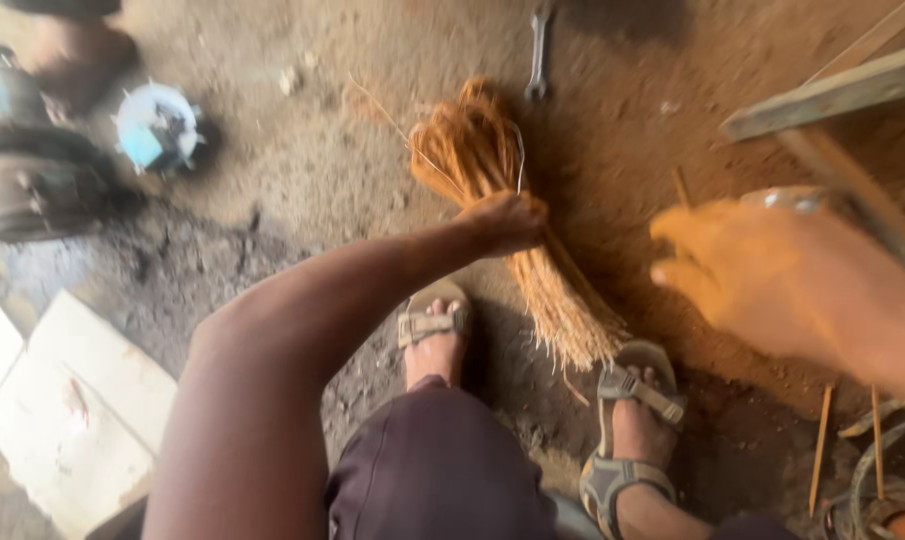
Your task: The person sits on the ground and aligns a bundle of thin fibrous sticks, squaring the ends by hand. They then wrap a thin wire around the middle of the bundle, twist it to secure it, and tap and press the bundle to even out the ends.
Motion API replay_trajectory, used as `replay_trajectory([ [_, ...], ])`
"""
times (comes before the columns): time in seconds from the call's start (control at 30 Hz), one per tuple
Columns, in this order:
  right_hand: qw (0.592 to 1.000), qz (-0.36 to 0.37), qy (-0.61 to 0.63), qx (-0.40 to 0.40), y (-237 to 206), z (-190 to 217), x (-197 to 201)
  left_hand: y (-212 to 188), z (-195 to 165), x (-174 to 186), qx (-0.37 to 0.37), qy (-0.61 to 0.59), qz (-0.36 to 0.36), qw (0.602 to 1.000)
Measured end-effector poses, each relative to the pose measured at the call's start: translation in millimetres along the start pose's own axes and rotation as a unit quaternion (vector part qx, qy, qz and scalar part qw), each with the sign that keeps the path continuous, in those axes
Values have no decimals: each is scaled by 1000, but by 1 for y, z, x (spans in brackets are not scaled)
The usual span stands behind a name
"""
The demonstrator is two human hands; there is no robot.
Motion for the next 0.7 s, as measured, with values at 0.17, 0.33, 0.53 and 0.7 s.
replay_trajectory([
  [0.17, 997, 61, -33, -39, -33, -32, -54, -11, -11, -23, -218, 69, 67, 971],
  [0.33, 995, 102, 19, -2, -15, -43, -110, -13, -18, -31, -247, 130, 139, 950],
  [0.53, 989, 124, 55, 59, -4, -22, -144, -10, 17, -41, 346, -165, 243, 891],
  [0.7, 979, 179, 90, 45, 4, -17, -163, -46, 43, -37, 603, -247, 222, 725],
])
Point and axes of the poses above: each hand's wrist, its own y-axis towards the middle knuckle, its own x-axis out of the back of the hand, z = x × y, the point moved 8 cm from there along y, towards the middle knuckle, and after that the axes turned 13 degrees about -z, right-handed, at the moved point
